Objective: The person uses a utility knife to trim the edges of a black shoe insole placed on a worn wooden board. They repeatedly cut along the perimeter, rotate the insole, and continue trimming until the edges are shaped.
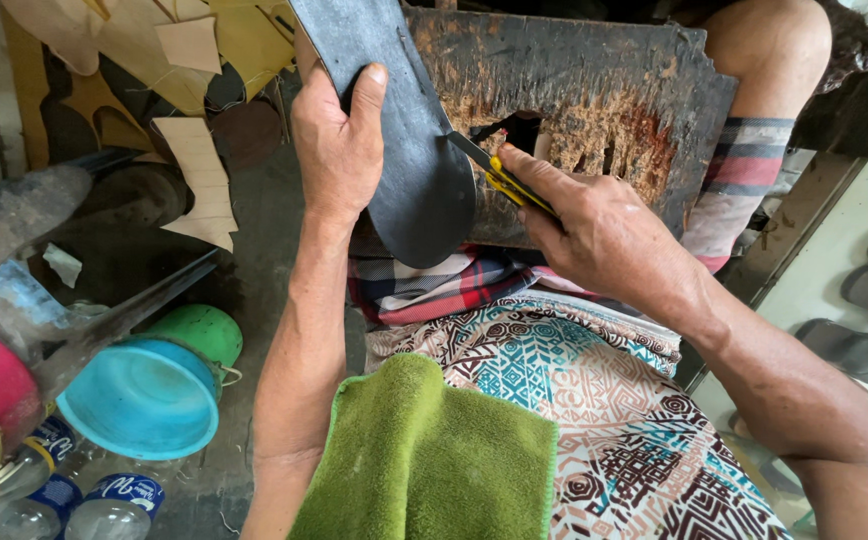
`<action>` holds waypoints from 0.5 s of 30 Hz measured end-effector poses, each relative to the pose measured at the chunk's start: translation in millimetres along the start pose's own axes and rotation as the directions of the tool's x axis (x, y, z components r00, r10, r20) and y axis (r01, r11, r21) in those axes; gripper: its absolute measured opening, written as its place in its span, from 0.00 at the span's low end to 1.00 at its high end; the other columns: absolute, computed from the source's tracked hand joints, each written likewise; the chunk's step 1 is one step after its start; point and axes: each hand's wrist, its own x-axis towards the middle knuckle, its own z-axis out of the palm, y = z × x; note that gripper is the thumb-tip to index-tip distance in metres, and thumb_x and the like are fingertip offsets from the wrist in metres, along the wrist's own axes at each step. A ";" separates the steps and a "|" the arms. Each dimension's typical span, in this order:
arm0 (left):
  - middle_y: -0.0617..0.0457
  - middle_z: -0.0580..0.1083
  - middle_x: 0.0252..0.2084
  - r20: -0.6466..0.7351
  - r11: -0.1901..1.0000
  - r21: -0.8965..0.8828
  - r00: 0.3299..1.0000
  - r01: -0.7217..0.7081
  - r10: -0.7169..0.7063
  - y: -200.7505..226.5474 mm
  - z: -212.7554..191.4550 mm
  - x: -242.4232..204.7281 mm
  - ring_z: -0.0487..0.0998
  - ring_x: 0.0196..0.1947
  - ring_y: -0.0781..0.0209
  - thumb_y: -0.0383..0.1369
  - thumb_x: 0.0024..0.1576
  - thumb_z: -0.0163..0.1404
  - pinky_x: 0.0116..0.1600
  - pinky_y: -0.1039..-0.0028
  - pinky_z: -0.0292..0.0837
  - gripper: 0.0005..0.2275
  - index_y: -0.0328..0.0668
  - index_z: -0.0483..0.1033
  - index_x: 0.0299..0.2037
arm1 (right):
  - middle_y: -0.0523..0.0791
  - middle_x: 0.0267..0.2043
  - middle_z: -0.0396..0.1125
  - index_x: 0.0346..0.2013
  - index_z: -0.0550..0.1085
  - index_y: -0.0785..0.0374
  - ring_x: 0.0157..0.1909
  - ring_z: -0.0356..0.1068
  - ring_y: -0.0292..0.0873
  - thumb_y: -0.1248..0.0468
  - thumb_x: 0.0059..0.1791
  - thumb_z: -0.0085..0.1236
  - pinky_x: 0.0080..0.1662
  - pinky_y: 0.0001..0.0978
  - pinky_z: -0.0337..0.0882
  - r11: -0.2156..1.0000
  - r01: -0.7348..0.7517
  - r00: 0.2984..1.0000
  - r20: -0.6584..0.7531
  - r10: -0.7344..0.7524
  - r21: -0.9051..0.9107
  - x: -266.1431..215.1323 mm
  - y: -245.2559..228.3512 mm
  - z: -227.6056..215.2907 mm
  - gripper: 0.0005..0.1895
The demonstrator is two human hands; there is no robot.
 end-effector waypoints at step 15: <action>0.59 0.64 0.23 0.001 0.999 0.017 0.999 0.039 -0.039 -6.3 0.4 -2.3 0.62 0.22 0.67 0.47 0.64 0.48 0.26 0.68 0.59 0.16 0.43 0.64 0.33 | 0.61 0.34 0.74 0.73 0.63 0.60 0.26 0.71 0.66 0.63 0.53 0.51 0.36 0.62 0.69 0.999 -0.034 0.999 0.006 0.034 0.028 -15.2 -9.7 0.9 0.31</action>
